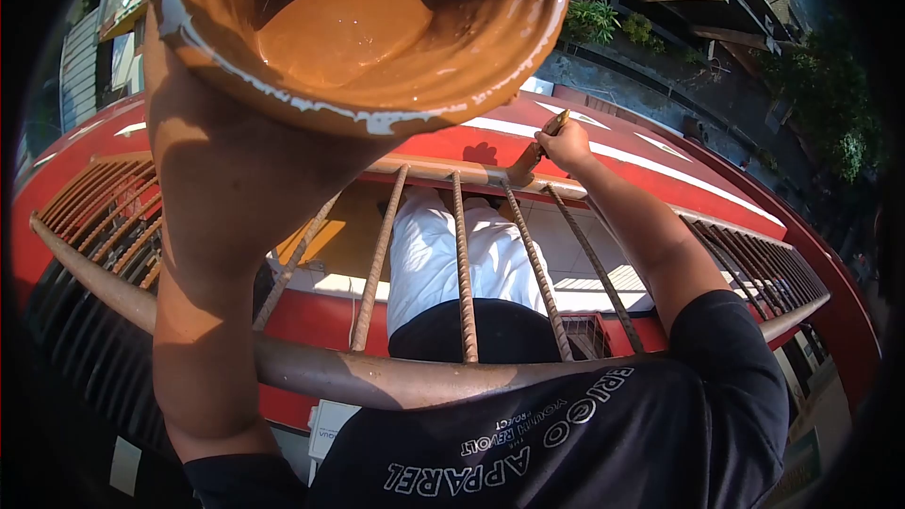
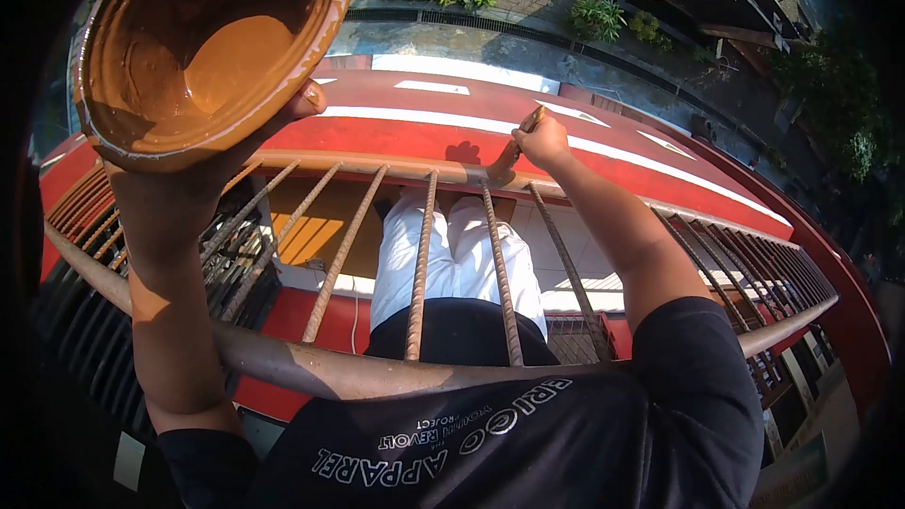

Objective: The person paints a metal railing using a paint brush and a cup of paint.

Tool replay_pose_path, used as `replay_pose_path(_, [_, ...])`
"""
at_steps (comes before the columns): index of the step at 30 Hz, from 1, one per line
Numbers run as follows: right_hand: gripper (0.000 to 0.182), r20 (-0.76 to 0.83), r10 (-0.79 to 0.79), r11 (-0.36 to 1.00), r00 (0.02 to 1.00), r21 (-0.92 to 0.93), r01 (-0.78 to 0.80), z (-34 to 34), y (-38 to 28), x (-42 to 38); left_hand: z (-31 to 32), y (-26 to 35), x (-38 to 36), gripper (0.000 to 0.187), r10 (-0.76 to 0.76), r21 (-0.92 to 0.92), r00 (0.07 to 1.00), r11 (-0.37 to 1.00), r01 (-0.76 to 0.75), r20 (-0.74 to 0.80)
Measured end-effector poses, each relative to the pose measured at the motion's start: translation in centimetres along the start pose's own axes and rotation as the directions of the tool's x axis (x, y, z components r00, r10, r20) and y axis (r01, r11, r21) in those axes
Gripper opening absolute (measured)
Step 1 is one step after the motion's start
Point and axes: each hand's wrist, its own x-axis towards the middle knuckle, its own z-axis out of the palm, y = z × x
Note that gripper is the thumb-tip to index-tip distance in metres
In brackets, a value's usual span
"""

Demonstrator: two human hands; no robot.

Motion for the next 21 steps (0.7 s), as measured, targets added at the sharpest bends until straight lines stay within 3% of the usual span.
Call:
replay_pose_path(3, [0.023,0.023,0.089,0.993,0.996,-0.082,-0.087,-3.7,4.0,0.5,0.1,0.2,0.1,0.07,0.003,-0.01,1.0,1.0,-0.003,0.002])
replay_pose_path(8, [0.02,-0.148,-0.085,0.926,0.985,-0.377,0.023,-6.6,5.7,0.0,0.2,0.4,0.4,0.069,0.02,-0.026,1.0,0.999,-0.02,0.002])
replay_pose_path(11, [0.018,-0.073,-0.213,0.872,0.974,-0.464,0.155,-4.7,4.0,-0.5,0.4,0.5,0.7,0.069,0.031,-0.032,1.0,0.999,-0.031,0.002])
replay_pose_path(13, [0.017,0.05,-0.177,0.929,0.983,-0.322,0.184,-3.1,0.9,-1.4,0.5,0.6,0.8,0.069,0.041,-0.035,0.999,0.999,-0.041,0.0])
replay_pose_path(16, [0.013,0.082,-0.273,0.954,0.959,-0.108,0.28,-3.7,-3.8,-3.9,0.7,0.7,1.3,0.069,0.066,-0.053,0.998,0.996,-0.066,-0.007])
replay_pose_path(19, [0.009,0.059,-0.402,0.908,0.914,-0.103,0.406,-10.3,-8.8,-10.1,1.2,0.7,2.0,0.068,0.101,-0.088,0.994,0.991,-0.104,-0.034])
replay_pose_path(21, [0.012,-0.073,-0.565,0.806,0.822,-0.259,0.531,-15.1,-9.0,-15.1,1.3,0.7,2.5,0.068,0.125,-0.118,0.991,0.984,-0.13,-0.051])
